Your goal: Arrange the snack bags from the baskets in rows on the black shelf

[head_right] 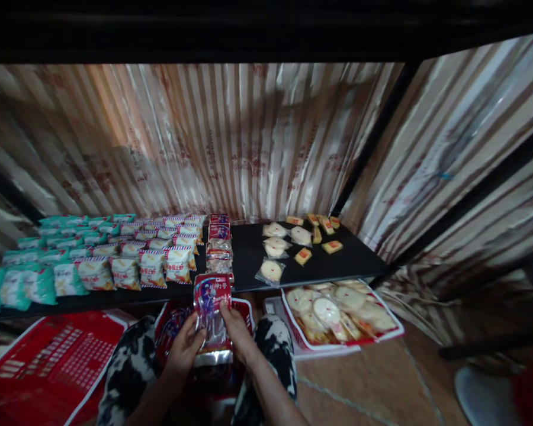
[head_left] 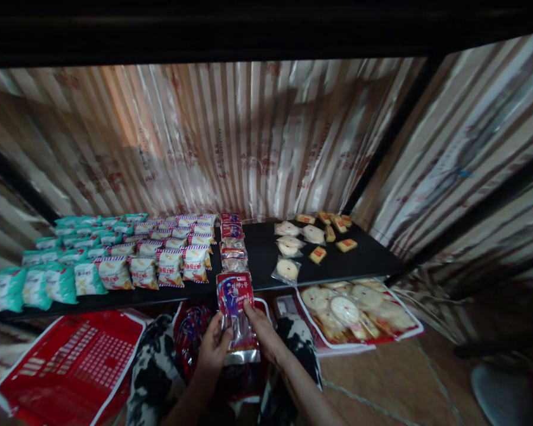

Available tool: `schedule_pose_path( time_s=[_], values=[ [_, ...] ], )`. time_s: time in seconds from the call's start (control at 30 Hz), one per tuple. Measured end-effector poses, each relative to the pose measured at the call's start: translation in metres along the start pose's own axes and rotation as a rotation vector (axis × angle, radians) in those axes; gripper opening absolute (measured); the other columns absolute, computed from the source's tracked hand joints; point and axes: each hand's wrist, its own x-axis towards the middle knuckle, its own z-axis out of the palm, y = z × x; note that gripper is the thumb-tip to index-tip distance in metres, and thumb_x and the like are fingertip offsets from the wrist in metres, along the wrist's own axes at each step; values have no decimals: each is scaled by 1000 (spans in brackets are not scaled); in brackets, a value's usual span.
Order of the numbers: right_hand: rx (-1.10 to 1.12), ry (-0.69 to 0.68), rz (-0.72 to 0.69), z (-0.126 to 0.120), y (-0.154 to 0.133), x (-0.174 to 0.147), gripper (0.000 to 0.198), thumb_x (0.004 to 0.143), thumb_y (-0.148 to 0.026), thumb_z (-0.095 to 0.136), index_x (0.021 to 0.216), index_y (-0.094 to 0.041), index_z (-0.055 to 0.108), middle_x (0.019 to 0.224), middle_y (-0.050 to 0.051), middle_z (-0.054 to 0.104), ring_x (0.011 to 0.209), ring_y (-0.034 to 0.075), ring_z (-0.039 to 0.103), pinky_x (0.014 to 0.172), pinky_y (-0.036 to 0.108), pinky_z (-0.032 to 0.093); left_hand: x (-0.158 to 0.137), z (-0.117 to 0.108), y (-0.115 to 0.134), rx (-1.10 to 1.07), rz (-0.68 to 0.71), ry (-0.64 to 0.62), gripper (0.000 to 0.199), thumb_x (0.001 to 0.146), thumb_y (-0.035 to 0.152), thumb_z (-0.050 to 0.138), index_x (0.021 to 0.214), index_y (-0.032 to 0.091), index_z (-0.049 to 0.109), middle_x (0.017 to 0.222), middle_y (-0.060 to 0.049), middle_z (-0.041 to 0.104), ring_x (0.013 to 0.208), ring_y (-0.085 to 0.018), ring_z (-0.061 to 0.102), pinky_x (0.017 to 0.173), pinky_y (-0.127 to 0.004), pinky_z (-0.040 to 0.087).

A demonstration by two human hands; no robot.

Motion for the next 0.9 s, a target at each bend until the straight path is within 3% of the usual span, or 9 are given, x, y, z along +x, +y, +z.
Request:
schedule_pose_path(
  time_s=[0.1,0.23,0.37,0.43,0.53,0.67,0.9],
  values=[
    [-156,72,-152,-4,-9,10,49,75,-59,57,98,-17,65,89,7,72,82,23,67,81,38,50,5,7,12,-40,1,-75,76,59,54,69,122,14,52,116,-14,64,102,-26,63,89,-33,51],
    [-402,221,-310,-7,-17,24,47,76,-52,58,110,-20,59,100,6,69,92,22,65,82,34,51,11,16,28,-44,85,-73,70,69,47,62,127,12,45,118,-14,63,104,-23,62,91,-31,49],
    [-635,425,-533,-4,-27,31,43,76,-43,58,112,-19,58,109,10,63,103,23,60,88,36,49,17,24,41,82,163,-91,59,76,38,56,129,14,44,121,-12,61,107,-21,61,92,-31,49],
    [-695,437,-603,0,-35,29,39,78,-42,56,109,-18,59,107,10,63,103,23,59,90,37,47,21,27,48,183,225,-39,53,80,35,51,129,16,44,124,-11,60,110,-21,59,93,-33,49],
    [-632,281,-549,7,-47,22,39,83,-44,51,113,-21,59,110,9,64,103,22,60,90,35,48,27,34,58,376,400,56,45,83,31,47,125,16,49,127,-11,57,116,-21,54,98,-37,45],
    [-431,115,-406,16,-57,19,52,79,-51,56,120,-20,57,121,8,62,112,23,56,95,34,46,34,47,67,599,630,64,42,85,20,40,125,19,51,128,-9,56,120,-19,49,103,-39,41],
    [-214,287,-236,2,-50,56,62,66,-62,62,109,-18,64,120,10,63,116,26,54,103,38,37,51,60,61,801,671,-49,52,76,14,45,128,15,49,133,-11,52,124,-22,45,105,-41,38]
  ],
)
